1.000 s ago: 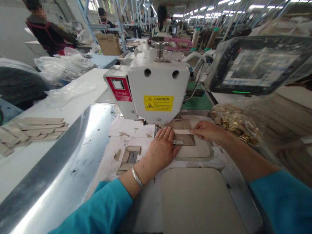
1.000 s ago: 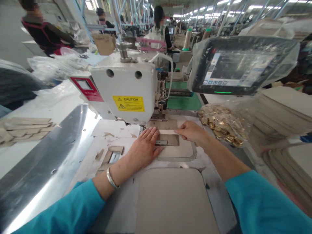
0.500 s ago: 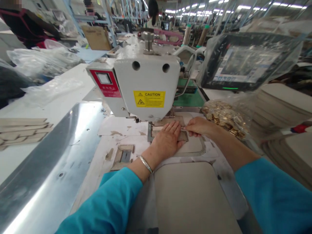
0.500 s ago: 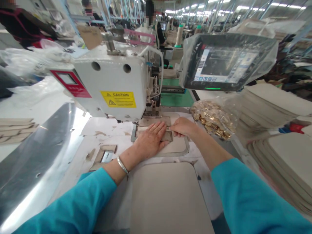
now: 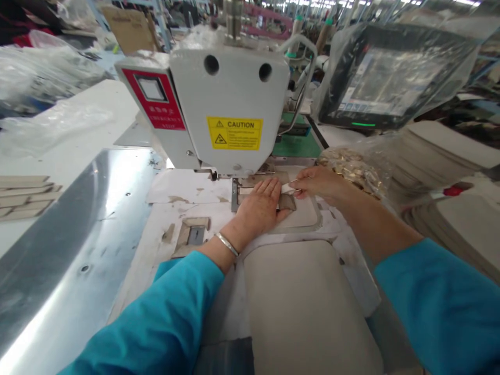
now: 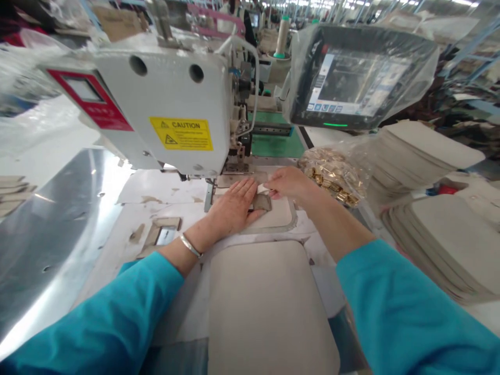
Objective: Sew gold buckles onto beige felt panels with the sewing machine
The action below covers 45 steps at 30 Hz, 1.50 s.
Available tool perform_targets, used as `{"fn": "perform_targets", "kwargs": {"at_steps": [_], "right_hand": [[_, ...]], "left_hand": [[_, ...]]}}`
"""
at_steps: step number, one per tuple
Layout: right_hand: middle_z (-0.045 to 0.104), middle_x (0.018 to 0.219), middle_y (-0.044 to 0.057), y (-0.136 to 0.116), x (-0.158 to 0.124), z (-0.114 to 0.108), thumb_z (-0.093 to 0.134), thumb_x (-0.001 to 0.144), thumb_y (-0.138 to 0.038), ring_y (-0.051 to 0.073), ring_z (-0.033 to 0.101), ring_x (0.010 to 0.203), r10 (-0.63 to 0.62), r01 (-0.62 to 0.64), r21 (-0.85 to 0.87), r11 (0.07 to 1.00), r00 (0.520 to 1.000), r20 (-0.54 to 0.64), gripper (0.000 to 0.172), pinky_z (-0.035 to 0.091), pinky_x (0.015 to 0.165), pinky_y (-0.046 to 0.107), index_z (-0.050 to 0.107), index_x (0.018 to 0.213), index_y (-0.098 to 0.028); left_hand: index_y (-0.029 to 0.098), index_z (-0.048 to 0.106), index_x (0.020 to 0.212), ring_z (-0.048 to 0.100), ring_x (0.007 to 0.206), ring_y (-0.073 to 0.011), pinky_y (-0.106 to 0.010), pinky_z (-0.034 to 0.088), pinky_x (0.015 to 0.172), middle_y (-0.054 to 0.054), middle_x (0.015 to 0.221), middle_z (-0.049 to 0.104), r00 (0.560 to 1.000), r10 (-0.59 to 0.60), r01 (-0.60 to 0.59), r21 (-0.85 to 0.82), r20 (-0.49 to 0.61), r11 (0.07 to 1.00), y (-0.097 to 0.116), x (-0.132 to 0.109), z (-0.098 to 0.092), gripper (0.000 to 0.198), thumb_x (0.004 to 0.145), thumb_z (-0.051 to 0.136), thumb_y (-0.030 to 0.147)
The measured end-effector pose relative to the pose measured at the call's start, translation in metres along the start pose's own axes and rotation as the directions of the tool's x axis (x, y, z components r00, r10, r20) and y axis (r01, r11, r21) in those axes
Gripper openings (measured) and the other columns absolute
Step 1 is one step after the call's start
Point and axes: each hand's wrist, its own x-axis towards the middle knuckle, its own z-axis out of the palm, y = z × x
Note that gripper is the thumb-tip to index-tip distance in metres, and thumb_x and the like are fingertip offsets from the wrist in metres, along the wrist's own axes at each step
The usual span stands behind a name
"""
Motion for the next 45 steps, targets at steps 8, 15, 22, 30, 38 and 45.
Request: {"fn": "perform_targets", "kwargs": {"at_steps": [8, 15, 22, 30, 38, 45], "right_hand": [[0.064, 0.06, 0.002, 0.024, 0.01, 0.004, 0.058, 0.086, 0.003, 0.009, 0.061, 0.052, 0.142, -0.195, 0.53, 0.825, 0.98, 0.14, 0.025, 0.056, 0.057, 0.019, 0.054, 0.067, -0.012], [0.058, 0.05, -0.001, 0.02, 0.011, 0.007, 0.063, 0.083, 0.004, 0.008, 0.055, 0.043, 0.201, -0.209, 0.45, 0.868, 0.977, 0.066, 0.026, 0.051, 0.045, 0.017, 0.052, 0.066, -0.014], [0.059, 0.052, -0.002, 0.021, 0.013, 0.006, 0.074, 0.076, -0.001, 0.008, 0.056, 0.044, 0.2, -0.204, 0.394, 0.896, 0.978, 0.052, 0.028, 0.054, 0.049, 0.02, 0.052, 0.066, -0.015], [0.055, 0.041, -0.001, 0.015, 0.016, 0.005, 0.08, 0.075, -0.013, 0.008, 0.053, 0.039, 0.215, -0.219, 0.11, 0.97, 0.976, 0.046, 0.029, 0.049, 0.041, 0.017, 0.054, 0.061, -0.015], [0.056, 0.043, -0.002, 0.026, 0.023, 0.008, 0.077, 0.076, -0.011, 0.009, 0.053, 0.038, 0.167, -0.169, 0.096, 0.981, 0.985, 0.031, 0.029, 0.05, 0.044, 0.02, 0.052, 0.062, -0.017], [0.057, 0.046, -0.003, 0.031, 0.019, 0.009, 0.074, 0.079, -0.013, 0.01, 0.055, 0.04, 0.082, -0.081, 0.063, 0.995, 0.997, -0.011, 0.025, 0.045, 0.042, 0.019, 0.053, 0.066, -0.017]], "left_hand": [[-0.001, 0.035, 0.145, 0.027, 0.145, -0.0312, -0.042, 0.02, 0.12, -0.022, 0.155, 0.032, 0.998, -0.024, 0.024, 0.003, 0.058, 1.0, 0.002, 0.002, -0.002, 0.073, 0.095, 0.047, 0.05], [0.001, 0.036, 0.145, 0.028, 0.145, -0.0318, -0.043, 0.022, 0.119, -0.022, 0.154, 0.034, 0.999, -0.018, 0.018, 0.003, 0.046, 1.0, 0.0, 0.002, 0.0, 0.072, 0.094, 0.048, 0.05], [0.009, 0.039, 0.146, 0.027, 0.145, -0.0339, -0.046, 0.024, 0.117, -0.022, 0.155, 0.031, 0.997, -0.002, 0.001, 0.007, 0.075, 1.0, 0.001, 0.001, -0.003, 0.066, 0.096, 0.047, 0.05], [0.01, 0.043, 0.144, 0.029, 0.144, -0.0335, -0.046, 0.025, 0.117, -0.022, 0.154, 0.034, 0.999, 0.005, -0.007, 0.035, 0.046, 0.999, 0.0, 0.0, -0.002, 0.064, 0.097, 0.044, 0.053], [0.007, 0.046, 0.139, 0.043, 0.137, -0.024, -0.036, 0.032, 0.115, -0.015, 0.145, 0.05, 0.995, 0.102, -0.101, 0.076, -0.002, 0.992, 0.009, -0.004, 0.003, 0.047, 0.101, 0.042, 0.034], [-0.001, 0.05, 0.13, 0.055, 0.119, -0.0312, -0.042, 0.043, 0.103, -0.024, 0.127, 0.059, 0.995, -0.095, 0.097, 0.189, -0.017, 0.977, 0.018, -0.016, -0.006, 0.049, 0.095, 0.051, 0.033]]}}
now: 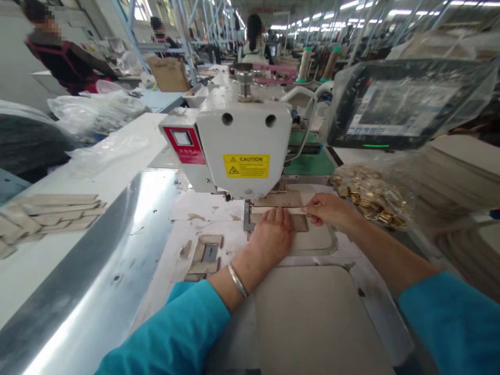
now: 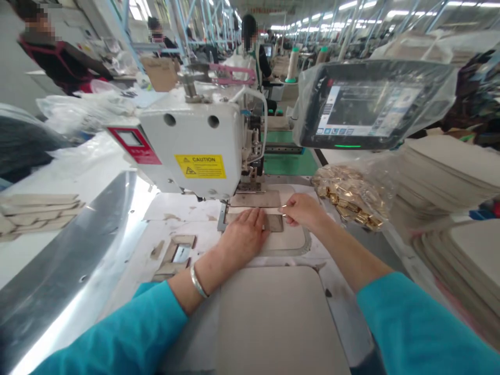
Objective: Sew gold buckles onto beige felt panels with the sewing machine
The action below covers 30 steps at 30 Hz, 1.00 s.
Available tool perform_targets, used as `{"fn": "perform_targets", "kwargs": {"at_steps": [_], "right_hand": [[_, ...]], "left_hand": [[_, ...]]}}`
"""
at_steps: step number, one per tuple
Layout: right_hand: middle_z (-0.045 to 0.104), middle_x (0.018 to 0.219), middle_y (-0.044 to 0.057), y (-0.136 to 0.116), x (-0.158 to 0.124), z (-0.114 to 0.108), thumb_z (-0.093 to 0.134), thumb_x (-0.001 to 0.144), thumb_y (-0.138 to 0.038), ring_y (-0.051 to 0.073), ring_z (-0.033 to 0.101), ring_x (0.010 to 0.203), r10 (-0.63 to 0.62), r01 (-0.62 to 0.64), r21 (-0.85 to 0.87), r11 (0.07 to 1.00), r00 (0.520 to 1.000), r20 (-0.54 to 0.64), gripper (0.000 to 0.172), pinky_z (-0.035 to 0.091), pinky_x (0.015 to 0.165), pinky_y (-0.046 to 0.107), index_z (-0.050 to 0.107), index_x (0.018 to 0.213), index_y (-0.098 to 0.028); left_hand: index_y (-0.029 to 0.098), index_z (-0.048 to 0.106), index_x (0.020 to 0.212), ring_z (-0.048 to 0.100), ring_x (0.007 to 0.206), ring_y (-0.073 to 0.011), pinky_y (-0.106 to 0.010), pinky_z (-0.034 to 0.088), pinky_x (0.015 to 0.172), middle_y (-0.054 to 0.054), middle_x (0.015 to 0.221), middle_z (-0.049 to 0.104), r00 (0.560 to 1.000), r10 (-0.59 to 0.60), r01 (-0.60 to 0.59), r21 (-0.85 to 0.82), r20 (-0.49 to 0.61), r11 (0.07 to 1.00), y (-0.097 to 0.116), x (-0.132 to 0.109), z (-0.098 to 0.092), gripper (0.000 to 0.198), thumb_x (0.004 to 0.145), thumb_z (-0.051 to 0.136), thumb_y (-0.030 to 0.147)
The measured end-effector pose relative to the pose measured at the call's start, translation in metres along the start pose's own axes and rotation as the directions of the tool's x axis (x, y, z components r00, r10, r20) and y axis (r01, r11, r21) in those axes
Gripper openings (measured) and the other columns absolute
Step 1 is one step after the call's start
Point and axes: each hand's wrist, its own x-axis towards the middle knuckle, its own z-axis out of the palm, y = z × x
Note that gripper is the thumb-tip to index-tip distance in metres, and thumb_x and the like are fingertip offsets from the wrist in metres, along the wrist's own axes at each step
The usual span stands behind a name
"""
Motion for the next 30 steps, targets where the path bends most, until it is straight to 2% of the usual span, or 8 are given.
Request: {"fn": "perform_targets", "kwargs": {"at_steps": [3, 5, 11, 16, 20, 23, 26, 30], "right_hand": [[0.056, 0.046, -0.003, 0.003, 0.0, 0.0, 0.07, 0.083, -0.012, 0.01, 0.054, 0.04, -0.021, 0.021, -0.014, 1.0, 1.0, 0.007, 0.024, 0.045, 0.042, 0.018, 0.052, 0.068, -0.018], [0.056, 0.047, -0.004, 0.004, 0.001, 0.0, 0.068, 0.084, -0.012, 0.009, 0.054, 0.04, -0.031, 0.031, -0.01, 0.999, 0.999, 0.009, 0.024, 0.044, 0.041, 0.018, 0.05, 0.069, -0.018], [0.056, 0.045, -0.004, 0.004, -0.002, -0.004, 0.064, 0.084, -0.007, 0.01, 0.055, 0.041, -0.061, 0.059, 0.032, 0.998, 0.997, 0.054, 0.018, 0.044, 0.042, 0.017, 0.053, 0.075, -0.017], [0.055, 0.043, -0.004, 0.005, -0.002, -0.006, 0.066, 0.081, -0.008, 0.009, 0.052, 0.039, -0.064, 0.064, 0.005, 0.998, 0.997, 0.036, 0.019, 0.041, 0.041, 0.017, 0.054, 0.069, -0.017], [0.056, 0.045, -0.003, 0.004, -0.001, -0.004, 0.069, 0.078, -0.01, 0.007, 0.05, 0.038, -0.028, 0.028, -0.007, 1.0, 0.999, 0.031, 0.023, 0.039, 0.039, 0.017, 0.054, 0.061, -0.016], [0.058, 0.048, -0.003, 0.003, -0.002, -0.004, 0.069, 0.079, -0.013, 0.008, 0.05, 0.036, 0.025, -0.028, 0.041, 0.999, 0.997, 0.066, 0.019, 0.038, 0.038, 0.018, 0.057, 0.064, -0.015], [0.058, 0.047, -0.003, 0.003, -0.001, -0.005, 0.07, 0.079, -0.016, 0.007, 0.049, 0.035, 0.055, -0.06, 0.056, 0.997, 0.994, 0.095, 0.018, 0.035, 0.037, 0.018, 0.058, 0.066, -0.015], [0.057, 0.046, -0.002, 0.005, 0.001, -0.007, 0.068, 0.08, -0.018, 0.006, 0.046, 0.033, 0.024, -0.02, -0.052, 0.998, 0.996, 0.084, 0.021, 0.029, 0.034, 0.018, 0.057, 0.063, -0.014]], "left_hand": [[-0.002, 0.054, 0.122, 0.058, 0.108, -0.0332, -0.045, 0.045, 0.097, -0.023, 0.113, 0.061, 0.989, -0.149, 0.148, 0.062, 0.008, 0.987, -0.008, -0.012, -0.009, 0.052, 0.093, 0.055, 0.041], [-0.002, 0.057, 0.118, 0.058, 0.104, -0.0328, -0.045, 0.046, 0.095, -0.022, 0.108, 0.062, 0.985, -0.174, 0.173, 0.096, 0.004, 0.98, -0.013, -0.017, -0.013, 0.052, 0.092, 0.056, 0.043], [0.005, 0.062, 0.104, 0.059, 0.098, -0.0322, -0.043, 0.049, 0.087, -0.018, 0.101, 0.062, 0.982, -0.19, 0.189, 0.095, 0.003, 0.977, -0.014, -0.014, -0.018, 0.044, 0.089, 0.06, 0.046], [0.006, 0.062, 0.1, 0.06, 0.1, -0.0325, -0.044, 0.049, 0.089, -0.017, 0.1, 0.062, 0.982, -0.19, 0.191, 0.071, -0.021, 0.979, -0.013, -0.013, -0.017, 0.044, 0.089, 0.06, 0.048], [0.006, 0.056, 0.116, 0.055, 0.117, -0.0313, -0.046, 0.044, 0.102, -0.019, 0.117, 0.061, 0.985, -0.17, 0.169, -0.015, -0.044, 0.985, -0.018, -0.026, -0.011, 0.036, 0.092, 0.058, 0.033], [0.01, 0.05, 0.126, 0.05, 0.127, -0.0282, -0.044, 0.041, 0.108, -0.017, 0.132, 0.055, 0.986, -0.142, 0.137, -0.067, -0.085, 0.988, -0.025, -0.037, -0.007, 0.036, 0.092, 0.054, 0.02], [0.012, 0.052, 0.122, 0.052, 0.125, -0.0276, -0.043, 0.042, 0.107, -0.015, 0.13, 0.057, 0.988, -0.132, 0.127, -0.068, -0.077, 0.99, -0.03, -0.039, -0.007, 0.031, 0.092, 0.054, 0.018], [0.011, 0.054, 0.115, 0.055, 0.118, -0.027, -0.041, 0.044, 0.105, -0.015, 0.124, 0.06, 0.993, -0.109, 0.107, -0.047, -0.049, 0.993, -0.031, -0.035, -0.01, 0.026, 0.091, 0.057, 0.019]]}}
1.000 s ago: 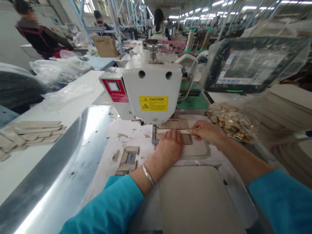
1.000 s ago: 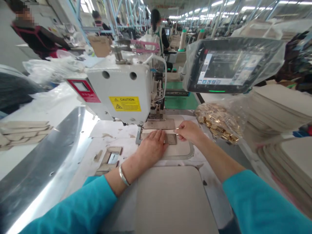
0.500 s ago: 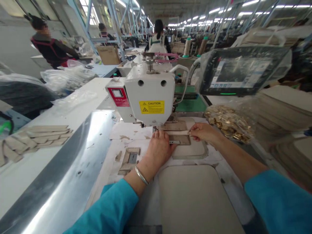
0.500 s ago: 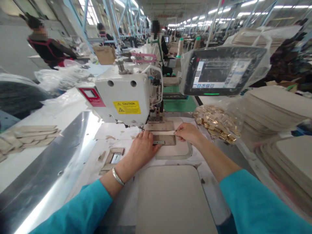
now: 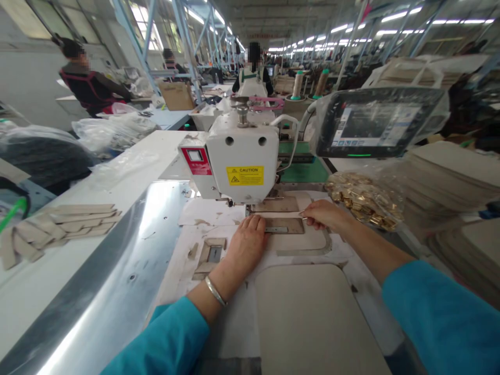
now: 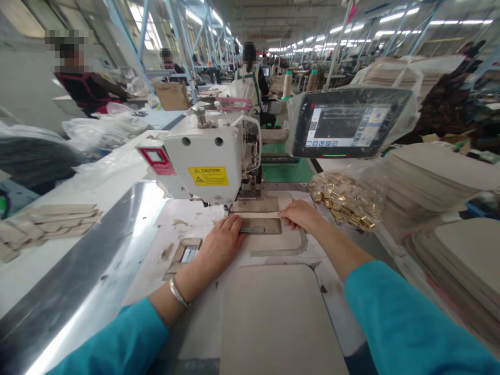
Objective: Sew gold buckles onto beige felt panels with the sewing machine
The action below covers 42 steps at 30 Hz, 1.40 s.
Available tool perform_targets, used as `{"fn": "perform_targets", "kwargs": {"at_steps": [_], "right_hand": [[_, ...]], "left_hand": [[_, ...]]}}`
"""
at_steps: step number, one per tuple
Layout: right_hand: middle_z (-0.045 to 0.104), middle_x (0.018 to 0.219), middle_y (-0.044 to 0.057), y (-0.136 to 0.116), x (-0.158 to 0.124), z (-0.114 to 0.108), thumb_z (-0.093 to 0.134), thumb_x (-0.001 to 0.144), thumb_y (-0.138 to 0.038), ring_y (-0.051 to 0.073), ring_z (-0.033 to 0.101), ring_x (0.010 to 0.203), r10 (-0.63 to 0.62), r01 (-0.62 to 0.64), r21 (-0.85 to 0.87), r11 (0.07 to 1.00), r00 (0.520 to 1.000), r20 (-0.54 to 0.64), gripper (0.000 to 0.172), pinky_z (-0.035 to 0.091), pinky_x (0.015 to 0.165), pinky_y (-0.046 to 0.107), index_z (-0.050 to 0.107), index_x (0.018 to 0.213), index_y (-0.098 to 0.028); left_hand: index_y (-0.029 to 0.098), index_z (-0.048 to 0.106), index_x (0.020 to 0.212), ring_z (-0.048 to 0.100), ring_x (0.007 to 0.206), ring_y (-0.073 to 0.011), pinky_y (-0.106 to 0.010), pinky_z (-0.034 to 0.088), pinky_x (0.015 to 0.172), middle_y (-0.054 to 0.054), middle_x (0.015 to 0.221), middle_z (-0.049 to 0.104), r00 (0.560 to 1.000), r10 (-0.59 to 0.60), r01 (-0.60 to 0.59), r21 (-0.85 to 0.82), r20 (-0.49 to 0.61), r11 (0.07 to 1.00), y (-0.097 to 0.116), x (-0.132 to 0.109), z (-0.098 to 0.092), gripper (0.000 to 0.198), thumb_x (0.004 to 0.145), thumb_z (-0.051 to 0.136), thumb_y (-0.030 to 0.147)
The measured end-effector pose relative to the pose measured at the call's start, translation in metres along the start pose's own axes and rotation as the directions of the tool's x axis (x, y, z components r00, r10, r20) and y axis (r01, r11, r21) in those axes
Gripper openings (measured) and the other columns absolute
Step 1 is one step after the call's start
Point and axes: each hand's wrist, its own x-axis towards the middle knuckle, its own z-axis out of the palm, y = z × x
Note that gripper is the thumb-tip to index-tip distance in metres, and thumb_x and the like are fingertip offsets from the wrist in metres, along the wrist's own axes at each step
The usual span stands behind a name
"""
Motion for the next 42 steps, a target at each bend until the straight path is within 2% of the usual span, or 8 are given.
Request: {"fn": "perform_targets", "kwargs": {"at_steps": [4, 9, 19, 28, 34, 38, 42], "right_hand": [[0.057, 0.048, -0.002, 0.005, 0.001, -0.001, 0.066, 0.081, -0.022, 0.006, 0.04, 0.031, -0.071, 0.067, -0.08, 0.995, 0.997, -0.04, 0.019, 0.025, 0.034, 0.02, 0.059, 0.064, -0.015], [0.058, 0.049, -0.002, 0.002, 0.003, 0.006, 0.066, 0.081, -0.024, 0.006, 0.037, 0.03, -0.082, 0.076, -0.109, 0.991, 0.995, -0.05, 0.02, 0.026, 0.035, 0.022, 0.06, 0.064, -0.016], [0.055, 0.045, -0.003, -0.024, 0.003, 0.044, 0.065, 0.08, -0.023, 0.006, 0.039, 0.028, -0.069, 0.067, -0.089, 0.994, 0.997, -0.02, 0.021, 0.027, 0.034, 0.021, 0.058, 0.062, -0.016], [0.059, 0.048, 0.0, -0.054, -0.005, 0.074, 0.064, 0.08, -0.022, 0.006, 0.043, 0.029, -0.102, 0.103, -0.145, 0.984, 0.995, 0.018, 0.025, 0.03, 0.034, 0.021, 0.056, 0.058, -0.015], [0.055, 0.044, 0.0, -0.069, -0.003, 0.097, 0.063, 0.08, -0.021, 0.007, 0.042, 0.029, -0.098, 0.103, -0.133, 0.986, 0.994, 0.045, 0.026, 0.029, 0.032, 0.021, 0.055, 0.056, -0.015], [0.054, 0.043, -0.002, -0.079, -0.005, 0.098, 0.063, 0.08, -0.017, 0.006, 0.04, 0.029, -0.083, 0.086, -0.052, 0.995, 0.995, 0.056, 0.025, 0.028, 0.032, 0.019, 0.054, 0.057, -0.015], [0.054, 0.043, -0.003, -0.077, -0.003, 0.086, 0.063, 0.081, -0.017, 0.005, 0.041, 0.029, -0.042, 0.043, -0.03, 0.999, 0.998, 0.052, 0.024, 0.027, 0.031, 0.018, 0.054, 0.059, -0.015]], "left_hand": [[0.013, 0.055, 0.11, 0.057, 0.113, -0.026, -0.04, 0.046, 0.101, -0.013, 0.119, 0.061, 1.0, 0.008, -0.008, 0.013, 0.008, 1.0, 0.0, 0.003, -0.002, 0.02, 0.091, 0.057, 0.019], [0.015, 0.055, 0.109, 0.058, 0.114, -0.0257, -0.04, 0.046, 0.101, -0.012, 0.118, 0.062, 0.999, 0.003, -0.004, 0.017, 0.041, 1.0, -0.008, 0.001, -0.008, 0.02, 0.091, 0.058, 0.02], [0.014, 0.057, 0.108, 0.059, 0.111, -0.027, -0.038, 0.047, 0.099, -0.011, 0.117, 0.063, 0.994, -0.054, 0.05, 0.04, 0.091, 0.998, -0.041, -0.015, -0.024, 0.021, 0.091, 0.061, 0.027], [0.014, 0.056, 0.107, 0.059, 0.109, -0.0266, -0.039, 0.048, 0.096, -0.012, 0.114, 0.063, 0.992, -0.099, 0.094, 0.059, 0.078, 0.994, -0.07, -0.033, -0.035, 0.022, 0.093, 0.058, 0.031], [0.014, 0.056, 0.108, 0.059, 0.11, -0.0288, -0.041, 0.048, 0.095, -0.014, 0.114, 0.063, 0.988, -0.13, 0.127, 0.047, 0.087, 0.991, -0.09, -0.043, -0.041, 0.026, 0.093, 0.056, 0.035], [0.014, 0.056, 0.109, 0.06, 0.109, -0.0287, -0.042, 0.048, 0.096, -0.014, 0.114, 0.062, 0.989, -0.129, 0.127, 0.035, 0.076, 0.991, -0.097, -0.039, -0.042, 0.026, 0.093, 0.056, 0.035], [0.014, 0.056, 0.108, 0.059, 0.112, -0.0288, -0.042, 0.047, 0.099, -0.014, 0.115, 0.062, 0.992, -0.104, 0.104, 0.008, 0.07, 0.995, -0.09, -0.03, -0.036, 0.026, 0.092, 0.058, 0.034]]}}
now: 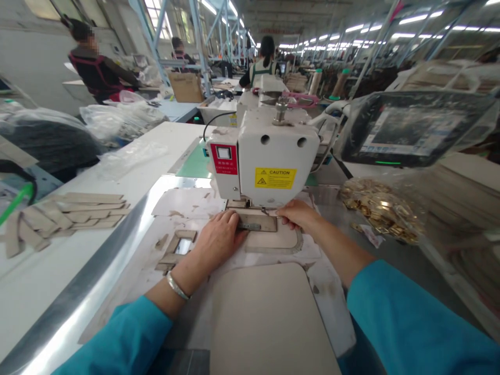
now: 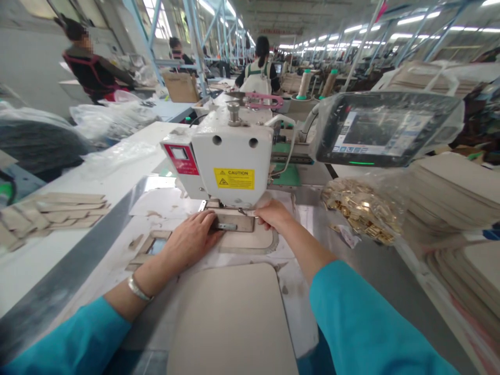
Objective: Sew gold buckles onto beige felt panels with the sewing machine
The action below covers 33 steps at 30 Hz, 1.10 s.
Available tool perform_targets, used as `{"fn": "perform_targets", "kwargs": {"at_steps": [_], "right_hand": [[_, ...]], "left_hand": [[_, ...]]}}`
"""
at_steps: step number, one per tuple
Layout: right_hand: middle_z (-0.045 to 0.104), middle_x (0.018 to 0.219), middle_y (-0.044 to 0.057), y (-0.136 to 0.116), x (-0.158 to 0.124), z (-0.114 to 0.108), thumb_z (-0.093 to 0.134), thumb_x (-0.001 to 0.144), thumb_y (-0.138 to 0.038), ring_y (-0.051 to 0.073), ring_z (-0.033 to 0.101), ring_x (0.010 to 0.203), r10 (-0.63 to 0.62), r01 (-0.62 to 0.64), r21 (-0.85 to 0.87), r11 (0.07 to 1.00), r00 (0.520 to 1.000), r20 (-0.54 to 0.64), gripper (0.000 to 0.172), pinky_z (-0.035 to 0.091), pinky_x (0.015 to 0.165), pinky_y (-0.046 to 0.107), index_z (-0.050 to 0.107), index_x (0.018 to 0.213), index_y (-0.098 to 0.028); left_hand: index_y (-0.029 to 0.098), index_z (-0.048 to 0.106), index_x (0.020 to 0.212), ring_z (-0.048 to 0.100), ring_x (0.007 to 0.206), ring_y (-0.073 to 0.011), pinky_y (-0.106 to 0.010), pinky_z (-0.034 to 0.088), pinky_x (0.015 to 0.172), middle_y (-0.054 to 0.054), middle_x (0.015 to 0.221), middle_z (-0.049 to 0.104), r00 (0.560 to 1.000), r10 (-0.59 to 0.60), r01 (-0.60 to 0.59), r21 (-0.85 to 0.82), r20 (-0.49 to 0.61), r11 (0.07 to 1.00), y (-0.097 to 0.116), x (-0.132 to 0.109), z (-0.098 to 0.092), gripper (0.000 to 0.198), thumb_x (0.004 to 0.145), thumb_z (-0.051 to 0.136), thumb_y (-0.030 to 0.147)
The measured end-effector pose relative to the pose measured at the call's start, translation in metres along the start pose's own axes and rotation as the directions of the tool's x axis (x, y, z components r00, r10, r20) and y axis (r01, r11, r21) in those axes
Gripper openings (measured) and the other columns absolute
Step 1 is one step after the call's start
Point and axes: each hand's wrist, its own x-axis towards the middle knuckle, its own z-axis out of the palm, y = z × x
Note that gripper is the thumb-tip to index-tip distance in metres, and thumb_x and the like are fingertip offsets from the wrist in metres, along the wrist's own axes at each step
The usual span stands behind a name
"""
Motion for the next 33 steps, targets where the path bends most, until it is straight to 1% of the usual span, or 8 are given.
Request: {"fn": "perform_targets", "kwargs": {"at_steps": [3, 6, 8, 11, 14, 23, 29, 33], "right_hand": [[0.056, 0.045, -0.003, 0.011, 0.004, -0.011, 0.063, 0.082, -0.018, 0.006, 0.043, 0.029, 0.014, -0.014, -0.001, 1.0, 1.0, 0.006, 0.025, 0.025, 0.031, 0.019, 0.053, 0.06, -0.015], [0.057, 0.045, -0.002, 0.021, 0.007, -0.023, 0.062, 0.083, -0.017, 0.006, 0.044, 0.03, 0.023, -0.023, 0.017, 1.0, 1.0, 0.018, 0.025, 0.026, 0.031, 0.018, 0.052, 0.06, -0.015], [0.057, 0.046, -0.002, 0.026, 0.006, -0.03, 0.061, 0.084, -0.017, 0.005, 0.044, 0.03, 0.031, -0.032, 0.037, 0.999, 0.999, 0.031, 0.024, 0.027, 0.031, 0.018, 0.052, 0.062, -0.015], [0.057, 0.046, -0.002, 0.032, 0.004, -0.042, 0.06, 0.086, -0.017, 0.005, 0.044, 0.03, 0.052, -0.055, 0.067, 0.996, 0.998, 0.045, 0.023, 0.027, 0.032, 0.017, 0.053, 0.064, -0.015], [0.057, 0.047, -0.002, 0.038, 0.002, -0.053, 0.059, 0.086, -0.015, 0.006, 0.045, 0.031, 0.081, -0.085, 0.076, 0.993, 0.995, 0.052, 0.021, 0.028, 0.033, 0.018, 0.054, 0.066, -0.015], [0.057, 0.049, -0.002, 0.063, 0.003, -0.083, 0.059, 0.087, -0.015, 0.006, 0.046, 0.033, 0.115, -0.117, 0.098, 0.988, 0.993, 0.023, 0.022, 0.029, 0.034, 0.017, 0.052, 0.066, -0.016], [0.058, 0.05, -0.002, 0.069, 0.004, -0.087, 0.058, 0.088, -0.015, 0.006, 0.048, 0.034, 0.111, -0.112, 0.096, 0.989, 0.994, 0.018, 0.019, 0.03, 0.034, 0.017, 0.053, 0.07, -0.016], [0.059, 0.051, -0.003, 0.071, 0.007, -0.086, 0.058, 0.089, -0.017, 0.006, 0.049, 0.034, 0.096, -0.099, 0.106, 0.989, 0.995, 0.031, 0.017, 0.033, 0.035, 0.017, 0.053, 0.072, -0.015]], "left_hand": [[0.012, 0.055, 0.112, 0.055, 0.12, -0.0296, -0.044, 0.044, 0.104, -0.016, 0.122, 0.06, 0.999, 0.033, -0.033, -0.034, -0.009, 0.999, 0.009, 0.004, 0.004, 0.029, 0.091, 0.06, 0.031], [0.011, 0.054, 0.115, 0.052, 0.124, -0.0289, -0.043, 0.042, 0.107, -0.016, 0.126, 0.058, 0.997, 0.077, -0.076, -0.057, 0.011, 0.995, 0.018, 0.007, 0.005, 0.029, 0.092, 0.059, 0.028], [0.012, 0.054, 0.116, 0.053, 0.123, -0.027, -0.041, 0.043, 0.107, -0.015, 0.127, 0.058, 0.994, 0.104, -0.102, -0.071, 0.025, 0.992, 0.023, 0.008, 0.005, 0.026, 0.093, 0.057, 0.025], [0.013, 0.057, 0.113, 0.058, 0.115, -0.0251, -0.039, 0.046, 0.104, -0.012, 0.12, 0.061, 0.991, 0.124, -0.121, -0.07, 0.04, 0.99, 0.033, 0.007, 0.006, 0.021, 0.095, 0.053, 0.022], [0.011, 0.058, 0.113, 0.059, 0.109, -0.025, -0.039, 0.049, 0.101, -0.012, 0.115, 0.062, 0.986, 0.161, -0.158, -0.054, 0.044, 0.986, 0.043, 0.006, 0.008, 0.021, 0.094, 0.053, 0.018], [0.008, 0.057, 0.119, 0.057, 0.113, -0.0256, -0.037, 0.05, 0.101, -0.015, 0.122, 0.059, 0.965, 0.263, -0.263, -0.024, 0.006, 0.965, 0.067, 0.012, 0.022, 0.027, 0.093, 0.052, 0.014], [0.009, 0.057, 0.117, 0.057, 0.112, -0.025, -0.036, 0.05, 0.1, -0.013, 0.122, 0.059, 0.97, 0.241, -0.24, -0.032, 0.04, 0.97, 0.072, 0.014, 0.02, 0.026, 0.091, 0.052, 0.011], [0.011, 0.059, 0.112, 0.057, 0.112, -0.0241, -0.036, 0.05, 0.1, -0.012, 0.118, 0.059, 0.968, 0.243, -0.238, -0.086, 0.056, 0.967, 0.077, 0.011, 0.01, 0.022, 0.091, 0.051, 0.009]]}}
